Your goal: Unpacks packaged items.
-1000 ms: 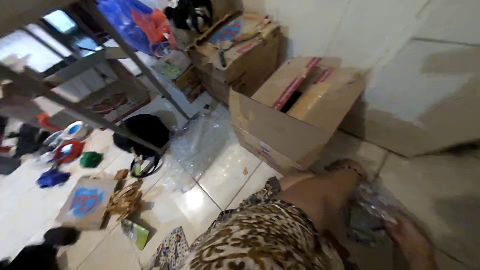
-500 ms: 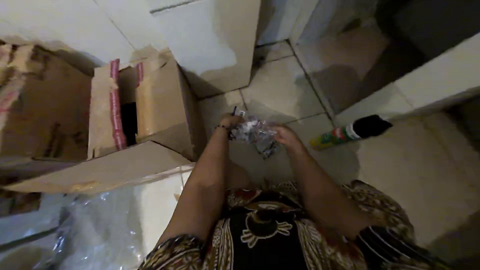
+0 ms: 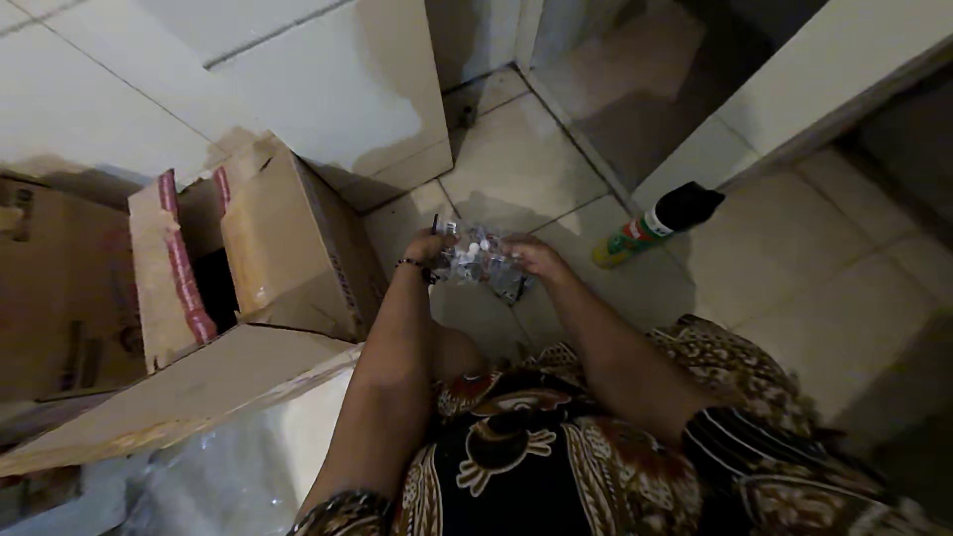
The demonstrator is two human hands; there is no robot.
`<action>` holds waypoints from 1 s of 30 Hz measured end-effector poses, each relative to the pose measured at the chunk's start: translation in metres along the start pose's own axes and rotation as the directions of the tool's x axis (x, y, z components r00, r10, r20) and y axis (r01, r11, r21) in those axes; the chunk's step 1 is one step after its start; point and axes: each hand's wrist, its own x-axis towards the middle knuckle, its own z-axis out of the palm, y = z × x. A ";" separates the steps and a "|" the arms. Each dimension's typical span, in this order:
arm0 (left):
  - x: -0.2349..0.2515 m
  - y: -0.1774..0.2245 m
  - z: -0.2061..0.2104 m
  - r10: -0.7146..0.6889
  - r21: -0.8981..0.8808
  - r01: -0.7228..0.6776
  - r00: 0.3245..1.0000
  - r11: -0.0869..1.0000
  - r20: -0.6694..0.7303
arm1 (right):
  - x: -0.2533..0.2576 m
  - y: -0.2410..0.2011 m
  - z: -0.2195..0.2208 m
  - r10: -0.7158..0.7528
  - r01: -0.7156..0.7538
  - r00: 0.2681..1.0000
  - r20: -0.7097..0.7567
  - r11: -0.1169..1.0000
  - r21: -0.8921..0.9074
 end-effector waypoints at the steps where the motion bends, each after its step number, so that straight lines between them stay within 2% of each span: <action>1: 0.003 -0.002 0.000 0.011 0.006 -0.011 1.000 1.000 0.002 | -0.001 -0.001 0.001 0.002 -0.002 1.000 0.005 1.000 -0.008; 7: 0.006 -0.002 0.002 -0.003 -0.027 0.003 1.000 1.000 0.025 | 0.007 0.003 0.003 0.015 -0.015 1.000 0.019 1.000 -0.005; 10: 0.001 0.000 0.004 -0.024 -0.033 0.025 0.999 0.999 0.028 | -0.002 -0.002 0.007 0.012 -0.011 1.000 0.022 0.998 -0.061; 14: 0.005 -0.002 0.006 -0.023 0.000 0.023 1.000 1.000 0.012 | 0.012 0.009 0.004 -0.019 0.018 1.000 -0.002 0.991 -0.134; 16: -0.004 0.005 0.007 -0.030 -0.009 0.030 0.999 1.000 0.022 | 0.003 -0.002 0.009 -0.034 0.032 0.999 -0.012 0.988 -0.151; 19: -0.022 0.017 0.007 -0.039 0.034 0.038 0.999 0.999 0.022 | -0.008 -0.015 0.017 -0.038 0.035 0.999 -0.025 0.992 -0.120; 30: 0.007 -0.001 0.006 -0.037 0.000 0.037 0.998 0.999 0.060 | -0.006 -0.013 0.014 -0.037 0.037 0.999 0.003 0.996 -0.078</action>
